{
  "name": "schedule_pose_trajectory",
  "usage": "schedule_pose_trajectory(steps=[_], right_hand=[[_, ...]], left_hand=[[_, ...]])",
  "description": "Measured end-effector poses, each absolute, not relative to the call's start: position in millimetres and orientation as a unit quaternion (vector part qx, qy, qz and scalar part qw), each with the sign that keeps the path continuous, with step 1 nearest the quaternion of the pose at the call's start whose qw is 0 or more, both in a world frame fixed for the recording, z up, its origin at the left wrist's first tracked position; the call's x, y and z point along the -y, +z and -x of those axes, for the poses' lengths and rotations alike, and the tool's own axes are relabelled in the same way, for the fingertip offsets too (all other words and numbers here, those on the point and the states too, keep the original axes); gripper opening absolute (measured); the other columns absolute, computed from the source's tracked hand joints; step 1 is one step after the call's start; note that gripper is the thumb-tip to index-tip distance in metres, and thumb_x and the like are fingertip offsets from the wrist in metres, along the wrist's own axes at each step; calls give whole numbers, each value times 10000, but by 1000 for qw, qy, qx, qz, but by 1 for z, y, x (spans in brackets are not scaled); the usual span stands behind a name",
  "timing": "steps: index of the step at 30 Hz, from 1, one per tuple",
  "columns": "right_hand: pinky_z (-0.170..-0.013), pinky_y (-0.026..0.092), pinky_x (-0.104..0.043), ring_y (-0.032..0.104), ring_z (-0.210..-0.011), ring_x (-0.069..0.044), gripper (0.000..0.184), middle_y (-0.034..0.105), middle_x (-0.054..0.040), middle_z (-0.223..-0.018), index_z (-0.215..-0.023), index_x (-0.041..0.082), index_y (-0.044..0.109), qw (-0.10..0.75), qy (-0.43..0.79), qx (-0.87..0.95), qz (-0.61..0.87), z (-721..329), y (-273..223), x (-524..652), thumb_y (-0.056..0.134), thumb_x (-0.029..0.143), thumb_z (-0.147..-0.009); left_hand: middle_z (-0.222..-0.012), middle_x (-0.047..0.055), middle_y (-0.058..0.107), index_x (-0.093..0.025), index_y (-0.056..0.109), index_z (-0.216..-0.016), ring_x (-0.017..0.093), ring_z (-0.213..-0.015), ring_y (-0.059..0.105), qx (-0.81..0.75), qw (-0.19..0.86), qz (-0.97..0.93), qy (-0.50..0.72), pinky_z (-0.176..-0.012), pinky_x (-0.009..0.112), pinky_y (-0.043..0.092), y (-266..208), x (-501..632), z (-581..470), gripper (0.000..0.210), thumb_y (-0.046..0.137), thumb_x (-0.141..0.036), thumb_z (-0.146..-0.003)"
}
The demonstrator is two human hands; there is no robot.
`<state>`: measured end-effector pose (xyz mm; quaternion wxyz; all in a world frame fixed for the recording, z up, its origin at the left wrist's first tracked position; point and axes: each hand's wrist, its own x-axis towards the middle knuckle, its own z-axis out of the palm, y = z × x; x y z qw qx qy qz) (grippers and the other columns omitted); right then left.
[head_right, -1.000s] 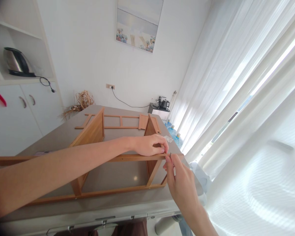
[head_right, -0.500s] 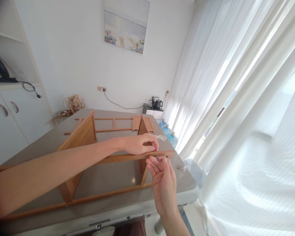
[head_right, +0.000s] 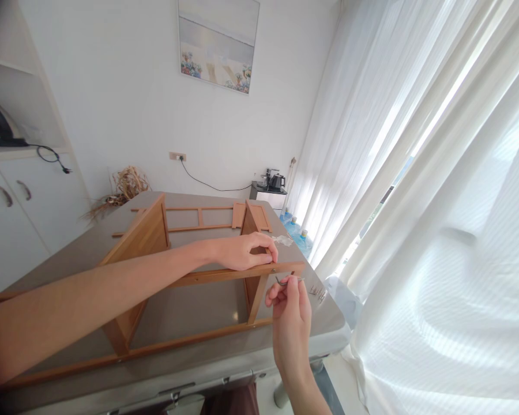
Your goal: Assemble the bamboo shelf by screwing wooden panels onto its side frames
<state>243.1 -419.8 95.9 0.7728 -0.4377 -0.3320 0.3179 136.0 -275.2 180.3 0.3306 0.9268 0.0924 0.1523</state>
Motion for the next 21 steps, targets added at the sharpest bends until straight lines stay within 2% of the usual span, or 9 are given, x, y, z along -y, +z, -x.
schedule_pose_trajectory(steps=[4,7,12,21], right_hand=[[-661,422,-274,526,-678,-139,300,549,22,-725,-880,229,517,611,144,517,582,-262,98,424,416,478,-1015],[-660,403,-281,531,-687,-149,287,545,17,-746,-888,238,487,538,67,573,614,-276,103,423,359,448,-1035],[-644,391,-278,539,-657,-140,298,554,16,-758,-847,240,453,478,31,618,623,-285,109,420,312,408,-1050],[-599,391,-250,522,-594,-121,305,581,19,-735,-811,237,452,423,-16,655,626,-285,116,417,324,382,-1047]], left_hand=[[-1044,33,658,-210,663,-1002,193,-1056,581,-90,329,-929,147,-973,324,444,180,274,-135,197,495,-283,-927],[-1089,33,652,-219,659,-1055,193,-1082,577,-93,332,-929,136,-988,327,437,182,273,-134,219,496,-302,-934],[-1088,32,652,-209,678,-1003,190,-1086,580,-91,325,-930,144,-995,317,432,181,273,-134,206,516,-311,-929],[-1083,33,657,-208,676,-1020,187,-1083,574,-94,322,-932,140,-974,299,438,183,275,-134,210,504,-297,-939]])
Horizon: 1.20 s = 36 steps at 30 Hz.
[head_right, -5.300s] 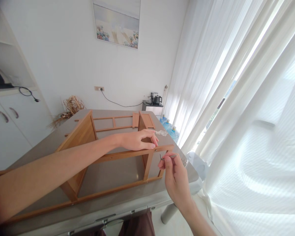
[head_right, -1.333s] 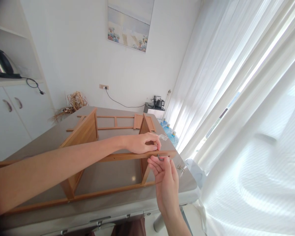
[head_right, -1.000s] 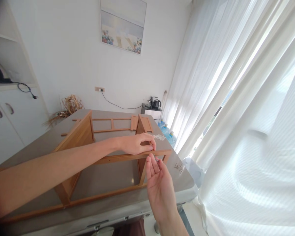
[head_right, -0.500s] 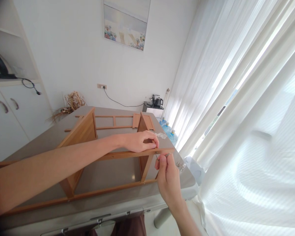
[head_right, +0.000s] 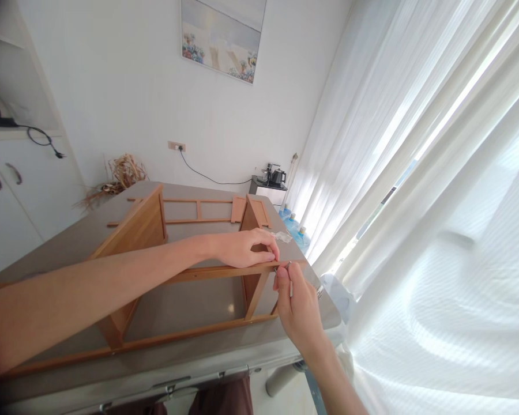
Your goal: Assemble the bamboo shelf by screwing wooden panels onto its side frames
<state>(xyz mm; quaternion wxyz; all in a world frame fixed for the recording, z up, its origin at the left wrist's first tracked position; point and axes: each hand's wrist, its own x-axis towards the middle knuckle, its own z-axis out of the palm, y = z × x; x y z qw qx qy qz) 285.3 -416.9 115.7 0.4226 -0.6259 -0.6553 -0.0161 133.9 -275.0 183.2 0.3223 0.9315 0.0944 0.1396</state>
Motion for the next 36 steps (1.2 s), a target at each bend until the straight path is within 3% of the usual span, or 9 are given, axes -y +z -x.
schedule_pose_trajectory(steps=[4,7,12,19,24,31,36], right_hand=[[-536,356,-255,471,-520,-118,305,599,20,-712,-794,243,441,381,-45,672,633,-283,125,420,347,402,-1037],[-521,368,-257,527,-538,-126,311,631,9,-738,-796,247,460,389,-21,652,650,-277,128,423,368,431,-1029],[-674,490,-289,661,-741,-166,315,696,-26,-841,-856,240,537,516,78,560,644,-267,119,422,419,485,-1013],[-723,557,-340,699,-740,-191,287,731,-38,-792,-868,210,584,695,316,390,515,-259,107,413,576,490,-931],[-817,569,-355,721,-845,-200,228,753,-55,-883,-900,206,613,741,433,281,430,-255,107,416,665,426,-867],[-596,479,-267,596,-622,-141,259,638,1,-679,-865,206,584,716,370,387,449,-260,108,415,583,458,-928],[-613,452,-247,550,-621,-121,253,595,24,-668,-856,217,564,733,359,380,435,-258,103,412,541,447,-958]], left_hand=[[-1111,37,645,-208,668,-1036,180,-1083,570,-99,322,-933,128,-951,297,440,185,276,-132,218,492,-300,-945],[-1107,23,647,-220,666,-1027,177,-1097,569,-97,325,-932,131,-948,295,437,183,274,-132,206,499,-303,-939],[-1094,29,651,-208,671,-1002,173,-1066,578,-94,330,-930,133,-950,298,443,182,273,-133,190,509,-272,-926],[-1098,36,653,-197,674,-1017,171,-1069,575,-92,330,-930,133,-960,289,444,184,275,-133,202,498,-250,-934],[-1091,36,657,-200,677,-1013,178,-1080,575,-100,326,-931,130,-962,289,444,187,277,-132,197,505,-245,-929],[-1143,29,641,-213,673,-1032,193,-1172,553,-97,321,-933,130,-1006,297,426,186,277,-132,210,488,-270,-950],[-1166,40,634,-213,678,-1038,216,-1173,563,-113,318,-933,124,-997,320,437,189,280,-130,219,490,-287,-954]])
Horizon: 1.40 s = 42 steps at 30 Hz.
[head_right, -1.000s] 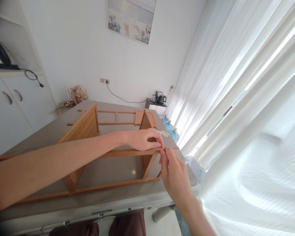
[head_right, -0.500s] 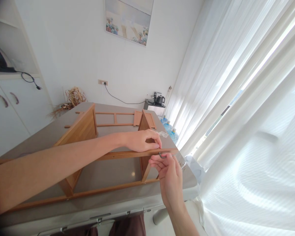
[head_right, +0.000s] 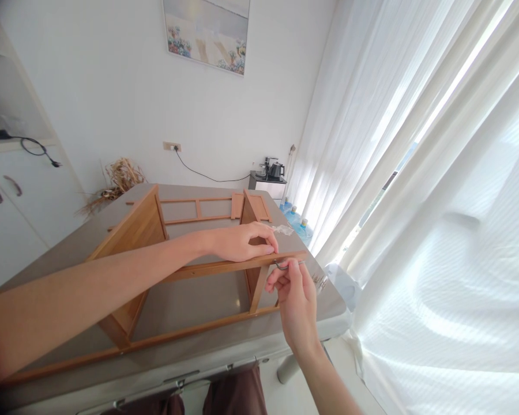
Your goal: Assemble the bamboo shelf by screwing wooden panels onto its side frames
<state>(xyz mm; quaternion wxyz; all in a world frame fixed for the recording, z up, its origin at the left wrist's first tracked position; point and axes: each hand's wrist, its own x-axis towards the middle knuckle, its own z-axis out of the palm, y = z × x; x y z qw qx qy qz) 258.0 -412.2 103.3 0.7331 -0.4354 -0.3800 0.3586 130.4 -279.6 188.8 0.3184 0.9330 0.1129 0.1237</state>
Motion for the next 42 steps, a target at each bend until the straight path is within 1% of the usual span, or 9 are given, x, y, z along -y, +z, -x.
schedule_pose_trajectory(steps=[3,5,9,12,14,22,31,38,42], right_hand=[[-633,454,-256,549,-631,-123,265,584,31,-677,-861,226,543,739,344,385,433,-257,100,414,494,456,-983],[-627,443,-264,543,-617,-130,281,571,36,-649,-868,233,529,711,287,425,482,-260,99,417,452,468,-1002],[-639,414,-268,525,-624,-127,303,561,35,-666,-859,236,507,587,121,531,599,-272,102,422,390,458,-1030],[-649,404,-270,523,-639,-124,308,560,31,-713,-827,238,469,498,82,602,619,-282,107,423,359,430,-1042],[-655,407,-273,527,-646,-127,296,556,32,-727,-835,243,452,478,73,623,615,-285,110,422,342,416,-1048],[-666,435,-279,555,-664,-128,302,580,28,-755,-888,253,479,463,85,633,614,-288,117,417,311,439,-1055],[-643,458,-284,586,-662,-133,342,650,19,-766,-846,253,494,427,106,638,631,-287,132,418,340,488,-1040],[-693,526,-319,644,-702,-158,358,686,-14,-792,-890,239,517,559,158,550,600,-269,117,416,363,534,-1022],[-662,520,-301,639,-669,-146,363,677,2,-748,-858,235,505,578,148,527,605,-265,115,414,393,546,-1011]], left_hand=[[-1170,35,630,-217,677,-1033,209,-1168,565,-118,314,-934,122,-990,311,439,190,280,-130,216,492,-295,-953],[-1167,32,629,-217,676,-1035,203,-1170,560,-118,310,-936,121,-990,302,437,189,280,-130,219,487,-295,-954],[-1158,30,630,-218,675,-1040,197,-1153,561,-109,312,-936,124,-994,301,433,186,277,-132,225,486,-305,-953],[-1132,30,635,-216,676,-1031,196,-1122,570,-105,315,-934,130,-989,308,438,184,276,-133,218,497,-310,-948],[-1119,29,639,-216,675,-1026,195,-1123,570,-104,313,-935,131,-985,303,439,183,275,-133,216,498,-310,-946],[-1125,21,642,-222,669,-1027,184,-1105,574,-92,310,-937,134,-973,287,443,183,274,-132,230,477,-326,-953],[-1119,32,647,-203,667,-1027,177,-1101,570,-106,312,-935,129,-960,281,444,187,277,-131,215,492,-300,-947],[-1125,34,647,-202,666,-1027,172,-1094,577,-107,311,-936,124,-950,275,447,188,279,-130,212,490,-288,-945],[-1138,34,643,-211,667,-1038,185,-1130,569,-102,313,-936,128,-957,286,451,187,278,-131,217,486,-291,-948]])
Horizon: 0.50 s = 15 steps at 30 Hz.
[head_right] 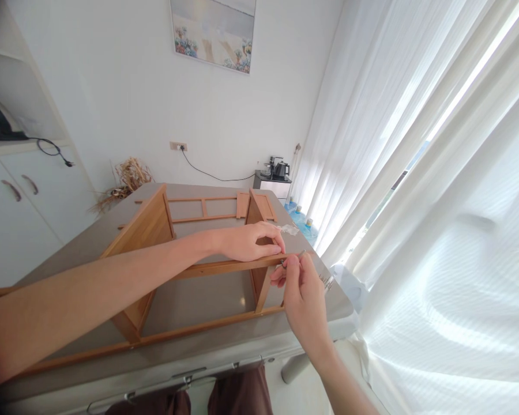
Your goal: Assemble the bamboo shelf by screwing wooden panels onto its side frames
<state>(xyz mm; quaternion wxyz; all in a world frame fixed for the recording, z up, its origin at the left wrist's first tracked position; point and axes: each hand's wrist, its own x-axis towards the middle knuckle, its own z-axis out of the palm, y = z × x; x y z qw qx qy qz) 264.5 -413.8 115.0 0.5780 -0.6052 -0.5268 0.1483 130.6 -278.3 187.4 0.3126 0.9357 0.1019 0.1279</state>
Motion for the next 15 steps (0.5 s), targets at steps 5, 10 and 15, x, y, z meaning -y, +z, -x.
schedule_pose_trajectory(steps=[5,10,15], right_hand=[[-629,499,-275,623,-627,-130,366,660,25,-691,-845,237,502,575,156,537,597,-267,118,416,388,540,-1015],[-667,522,-287,650,-661,-140,366,692,9,-733,-839,235,504,591,149,518,600,-263,115,416,406,546,-1006],[-636,535,-297,656,-639,-154,386,707,-5,-734,-822,233,506,609,178,496,592,-261,117,415,412,565,-995]], left_hand=[[-1140,43,648,-212,676,-1030,204,-1158,570,-92,311,-937,130,-982,308,448,187,278,-131,222,484,-295,-954],[-1172,46,642,-214,682,-1035,216,-1168,567,-96,308,-938,127,-1007,333,440,187,278,-132,226,498,-315,-951],[-1173,50,641,-217,681,-1036,221,-1190,555,-99,302,-940,127,-1017,341,437,186,279,-133,224,502,-322,-951]])
